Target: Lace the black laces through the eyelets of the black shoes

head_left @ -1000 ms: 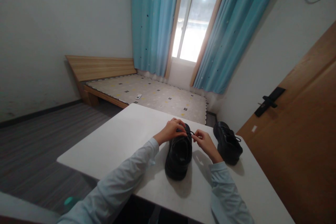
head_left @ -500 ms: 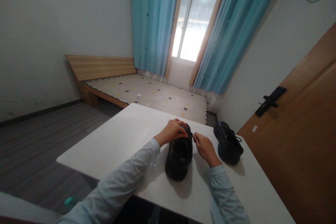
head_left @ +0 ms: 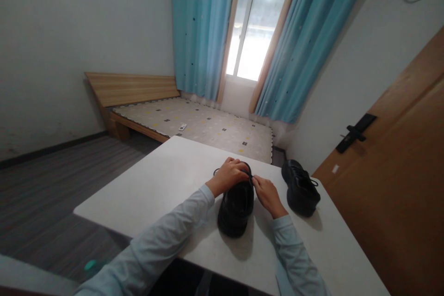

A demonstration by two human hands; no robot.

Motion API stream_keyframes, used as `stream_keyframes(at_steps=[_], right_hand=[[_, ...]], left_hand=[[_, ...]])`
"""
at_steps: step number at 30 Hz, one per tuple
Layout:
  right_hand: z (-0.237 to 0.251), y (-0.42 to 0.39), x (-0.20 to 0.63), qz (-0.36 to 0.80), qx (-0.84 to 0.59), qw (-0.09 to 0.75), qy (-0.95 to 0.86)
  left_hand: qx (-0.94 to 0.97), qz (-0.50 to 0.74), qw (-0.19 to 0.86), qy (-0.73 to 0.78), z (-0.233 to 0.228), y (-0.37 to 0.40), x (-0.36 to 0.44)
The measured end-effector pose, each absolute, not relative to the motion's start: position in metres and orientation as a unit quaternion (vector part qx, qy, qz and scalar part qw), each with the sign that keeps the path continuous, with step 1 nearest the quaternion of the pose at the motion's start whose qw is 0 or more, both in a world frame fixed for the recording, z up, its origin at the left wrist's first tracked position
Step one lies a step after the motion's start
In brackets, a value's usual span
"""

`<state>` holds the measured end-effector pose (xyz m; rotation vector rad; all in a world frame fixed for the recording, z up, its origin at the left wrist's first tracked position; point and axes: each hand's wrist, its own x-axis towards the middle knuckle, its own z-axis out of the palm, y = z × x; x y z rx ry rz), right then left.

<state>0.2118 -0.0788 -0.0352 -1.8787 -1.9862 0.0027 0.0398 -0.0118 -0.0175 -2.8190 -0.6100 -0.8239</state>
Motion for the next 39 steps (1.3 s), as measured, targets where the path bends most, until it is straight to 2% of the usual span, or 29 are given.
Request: stream_keyframes(at_steps=[6,11,13,16,21,24,31,39], right_hand=[[-0.037,-0.075,0.215,0.045,-0.665,0.245,-0.704],[-0.035,-0.074,0.219,0.100,-0.638,0.364,-0.671],[-0.033,-0.074,0.219,0.116,-0.626,0.387,-0.667],[-0.031,-0.077,0.216,0.090,-0.638,0.372,-0.668],[-0.027,-0.087,0.209,-0.034,-0.648,0.287,-0.705],[-0.024,-0.092,0.206,-0.070,-0.653,0.251,-0.711],[-0.020,-0.096,0.206,-0.049,-0.636,0.248,-0.729],[-0.022,-0.095,0.213,0.009,-0.598,0.272,-0.754]], left_hand=[[-0.938,-0.275,0.097,-0.187,-0.017,-0.012,0.039],[-0.940,-0.270,0.099,-0.187,-0.017,-0.011,0.040],[-0.940,-0.270,0.099,-0.185,-0.017,-0.011,0.040],[-0.941,-0.270,0.094,-0.181,-0.016,-0.011,0.040],[-0.940,-0.275,0.092,-0.181,-0.019,-0.010,0.040],[-0.941,-0.272,0.090,-0.179,-0.019,-0.009,0.041],[-0.945,-0.255,0.078,-0.187,-0.017,-0.009,0.040],[-0.943,-0.251,0.014,-0.217,-0.016,-0.009,0.043]])
